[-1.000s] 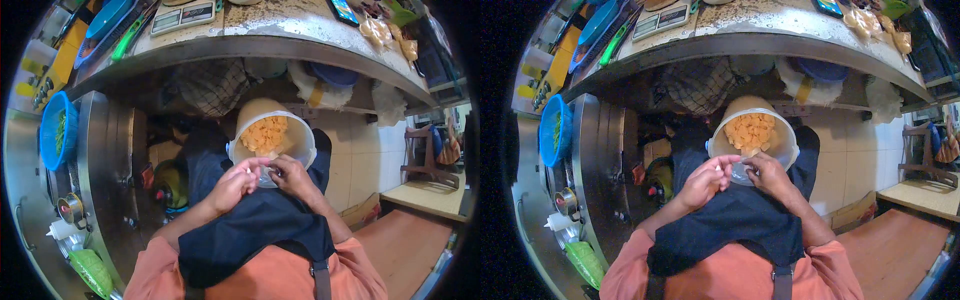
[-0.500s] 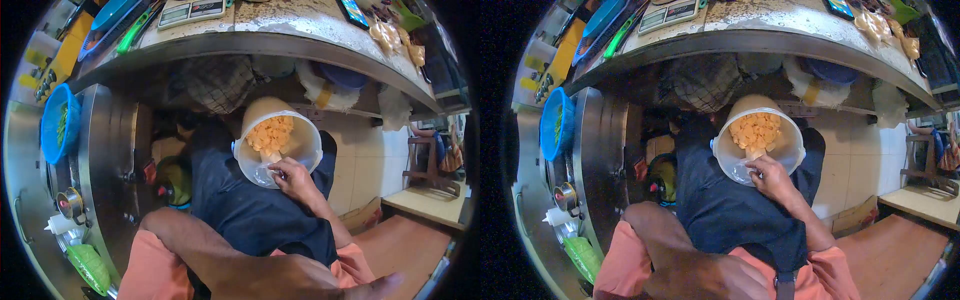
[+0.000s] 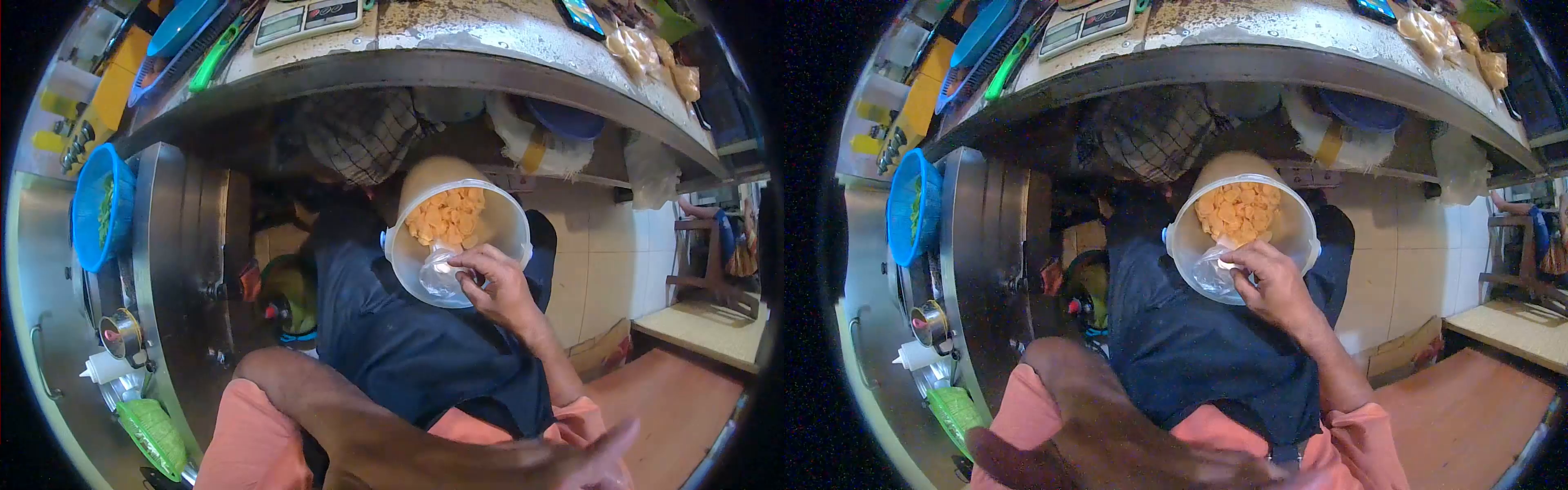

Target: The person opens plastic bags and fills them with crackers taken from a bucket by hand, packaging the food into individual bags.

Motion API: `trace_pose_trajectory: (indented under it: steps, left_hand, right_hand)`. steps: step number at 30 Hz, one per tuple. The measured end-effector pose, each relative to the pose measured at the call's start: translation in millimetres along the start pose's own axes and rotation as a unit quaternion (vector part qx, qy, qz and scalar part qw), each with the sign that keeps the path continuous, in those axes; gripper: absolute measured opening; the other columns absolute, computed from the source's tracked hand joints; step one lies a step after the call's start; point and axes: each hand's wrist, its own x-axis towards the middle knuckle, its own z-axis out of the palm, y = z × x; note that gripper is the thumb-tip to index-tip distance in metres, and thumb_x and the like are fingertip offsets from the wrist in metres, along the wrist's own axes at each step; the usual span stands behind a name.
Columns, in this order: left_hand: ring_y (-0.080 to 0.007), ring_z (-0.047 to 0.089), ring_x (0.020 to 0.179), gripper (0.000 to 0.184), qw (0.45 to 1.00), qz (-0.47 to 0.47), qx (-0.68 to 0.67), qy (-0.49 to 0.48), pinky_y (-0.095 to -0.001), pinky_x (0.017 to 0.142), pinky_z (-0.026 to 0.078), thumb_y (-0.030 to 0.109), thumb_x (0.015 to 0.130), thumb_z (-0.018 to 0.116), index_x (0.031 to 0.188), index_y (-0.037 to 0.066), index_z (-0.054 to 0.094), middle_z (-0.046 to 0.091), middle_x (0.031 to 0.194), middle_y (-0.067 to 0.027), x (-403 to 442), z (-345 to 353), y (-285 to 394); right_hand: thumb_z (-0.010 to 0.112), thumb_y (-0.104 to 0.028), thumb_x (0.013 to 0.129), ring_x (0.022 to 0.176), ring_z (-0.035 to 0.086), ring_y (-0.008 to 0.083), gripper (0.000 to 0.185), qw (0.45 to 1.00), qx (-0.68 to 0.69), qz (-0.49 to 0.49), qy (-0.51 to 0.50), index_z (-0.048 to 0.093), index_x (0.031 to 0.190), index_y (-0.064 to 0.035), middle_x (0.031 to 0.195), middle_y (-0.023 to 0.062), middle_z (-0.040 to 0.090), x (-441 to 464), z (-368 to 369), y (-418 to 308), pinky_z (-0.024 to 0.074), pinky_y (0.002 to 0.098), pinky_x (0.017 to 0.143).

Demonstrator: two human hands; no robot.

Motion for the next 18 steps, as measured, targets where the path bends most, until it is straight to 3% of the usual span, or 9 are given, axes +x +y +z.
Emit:
trace_pose_trajectory:
  steps: [5,6,8,12,16,18]
  left_hand:
    - [-0.0286,0.052,0.113,0.081,0.986,0.14,0.086,-0.032,-0.0408,0.094,0.044,0.061,0.09,0.032,0.135,-0.006,0.038,0.056,0.116,-0.0229,-6,-4,13]
    - [-0.0289,0.052,0.113,0.08,0.98,0.162,0.107,-0.033,-0.041,0.093,0.044,0.06,0.089,0.034,0.135,-0.006,0.038,0.056,0.116,-0.0227,-7,-4,15]
    - [-0.0294,0.052,0.112,0.078,0.967,0.201,0.151,-0.029,-0.0412,0.092,0.044,0.058,0.088,0.038,0.134,-0.006,0.039,0.055,0.116,-0.0225,-9,-4,18]
    - [-0.0304,0.053,0.109,0.075,0.93,0.267,0.252,-0.006,-0.0416,0.089,0.044,0.054,0.086,0.047,0.132,-0.005,0.041,0.054,0.116,-0.022,-22,-3,27]
    - [-0.0314,0.053,0.107,0.072,0.868,0.335,0.364,0.041,-0.0421,0.087,0.045,0.051,0.085,0.056,0.131,-0.004,0.042,0.053,0.115,-0.0214,-37,-4,38]
    - [-0.0319,0.053,0.106,0.072,0.803,0.376,0.449,0.109,-0.0423,0.086,0.045,0.049,0.084,0.06,0.13,-0.003,0.043,0.053,0.115,-0.0212,-48,-9,45]
  right_hand:
    - [0.064,0.005,0.078,0.068,0.057,0.014,0.023,1.0,0.015,0.002,0.013,0.068,0.1,-0.0035,0.089,0.0083,0.062,-2,0,-4,0.0474,0.0256,0.062]
    - [0.064,0.005,0.078,0.068,0.057,0.014,0.023,1.0,0.016,0.005,0.012,0.068,0.1,-0.0035,0.089,0.0083,0.062,26,-9,-51,0.0474,0.0256,0.062]
    - [0.063,0.006,0.078,0.068,0.057,0.0141,0.024,0.999,0.026,-0.014,0.018,0.068,0.099,-0.0037,0.088,0.0084,0.062,1,-3,-8,0.0469,0.0256,0.062]
    - [0.063,0.006,0.077,0.069,0.058,0.0138,0.024,1.0,0.013,-0.011,0.011,0.068,0.099,-0.0038,0.088,0.0083,0.063,5,-4,-13,0.0468,0.0254,0.062]
    - [0.063,0.006,0.077,0.069,0.058,0.0136,0.024,0.999,0.032,-0.017,0.017,0.068,0.098,-0.0038,0.089,0.0085,0.064,5,-1,-12,0.0469,0.0249,0.062]
    - [0.063,0.006,0.078,0.07,0.058,0.0135,0.023,0.999,0.047,-0.013,0.017,0.069,0.098,-0.0038,0.089,0.0088,0.064,0,-1,-8,0.0475,0.0247,0.062]
